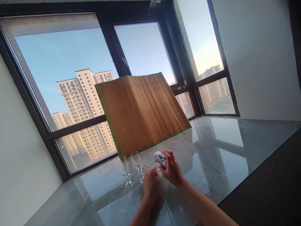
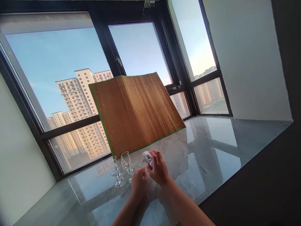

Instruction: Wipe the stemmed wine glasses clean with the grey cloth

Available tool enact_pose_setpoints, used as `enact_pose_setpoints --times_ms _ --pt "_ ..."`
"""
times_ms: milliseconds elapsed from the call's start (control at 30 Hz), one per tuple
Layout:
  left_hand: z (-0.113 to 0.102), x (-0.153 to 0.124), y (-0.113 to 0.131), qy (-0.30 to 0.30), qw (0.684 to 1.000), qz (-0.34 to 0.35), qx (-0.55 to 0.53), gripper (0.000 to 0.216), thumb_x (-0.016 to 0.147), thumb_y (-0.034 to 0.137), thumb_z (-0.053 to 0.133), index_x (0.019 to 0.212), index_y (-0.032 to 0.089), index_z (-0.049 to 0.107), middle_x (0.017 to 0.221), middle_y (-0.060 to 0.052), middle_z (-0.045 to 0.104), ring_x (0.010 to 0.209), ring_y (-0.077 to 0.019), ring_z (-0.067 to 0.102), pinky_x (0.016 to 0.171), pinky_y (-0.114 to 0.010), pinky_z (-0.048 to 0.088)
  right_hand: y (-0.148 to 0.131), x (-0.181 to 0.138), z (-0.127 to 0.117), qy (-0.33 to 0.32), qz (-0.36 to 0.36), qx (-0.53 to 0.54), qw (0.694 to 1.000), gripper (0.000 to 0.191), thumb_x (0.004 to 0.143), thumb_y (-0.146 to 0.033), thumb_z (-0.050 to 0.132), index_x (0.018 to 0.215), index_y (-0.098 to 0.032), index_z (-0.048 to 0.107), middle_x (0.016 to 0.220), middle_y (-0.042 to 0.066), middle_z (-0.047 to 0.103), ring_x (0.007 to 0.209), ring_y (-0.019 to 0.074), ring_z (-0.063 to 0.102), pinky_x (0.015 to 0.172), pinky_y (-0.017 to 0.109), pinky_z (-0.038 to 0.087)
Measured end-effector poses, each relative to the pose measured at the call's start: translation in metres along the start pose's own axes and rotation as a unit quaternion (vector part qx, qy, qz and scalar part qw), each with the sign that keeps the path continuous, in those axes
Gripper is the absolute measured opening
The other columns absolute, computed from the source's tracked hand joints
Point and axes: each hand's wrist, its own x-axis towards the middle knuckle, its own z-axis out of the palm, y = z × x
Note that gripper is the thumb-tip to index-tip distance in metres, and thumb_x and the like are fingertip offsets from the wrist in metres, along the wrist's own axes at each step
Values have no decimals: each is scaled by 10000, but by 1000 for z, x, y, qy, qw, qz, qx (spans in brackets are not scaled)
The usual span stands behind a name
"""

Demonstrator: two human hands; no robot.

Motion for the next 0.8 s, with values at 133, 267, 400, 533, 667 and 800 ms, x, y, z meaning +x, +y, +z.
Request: enact_pose_setpoints --times_ms 133,267,400,533,667,800 --pt "-3 0 2 -12 1000 19 -17 377 848 160 468 1106 193 742 915 -80 708 948 -238 597 839 -318 421 11 2 -1 9 94 -29 995 400 846 -181 518 1236 -209 437 1133 98 605 1025 238 594 846 389 537" --pt "-3 2 2 -29 999 19 -31 384 840 151 491 1133 193 736 972 -78 730 954 -228 616 864 -317 429 24 3 -2 19 156 -76 985 338 888 -186 474 1224 -198 442 1147 93 629 1010 238 598 843 375 513" --pt "-5 3 5 -39 999 26 -3 384 828 122 493 1107 200 746 988 -76 736 945 -217 624 860 -306 429 25 4 -3 -5 148 -115 982 325 871 -84 419 1169 -193 489 1078 81 640 1008 226 578 854 345 479" --pt "-7 3 7 -42 999 31 -3 396 832 117 490 1137 180 734 1035 -86 736 986 -220 624 902 -308 417 21 5 -6 -3 148 -174 974 397 821 -13 407 1163 -184 515 1085 91 625 1008 235 568 867 361 451" --pt "-8 3 6 -44 999 20 -3 369 837 125 501 1112 182 741 1020 -74 736 981 -214 619 887 -294 416 21 5 -6 2 160 -177 971 420 783 -6 414 1146 -189 520 1102 100 616 1042 242 560 882 358 439" --pt "-9 3 6 -48 999 21 8 367 832 102 496 1082 194 750 978 -63 730 962 -205 598 867 -287 408 22 4 -5 -49 182 -56 980 320 873 -143 408 1179 -201 484 1090 83 646 979 203 613 822 298 448"
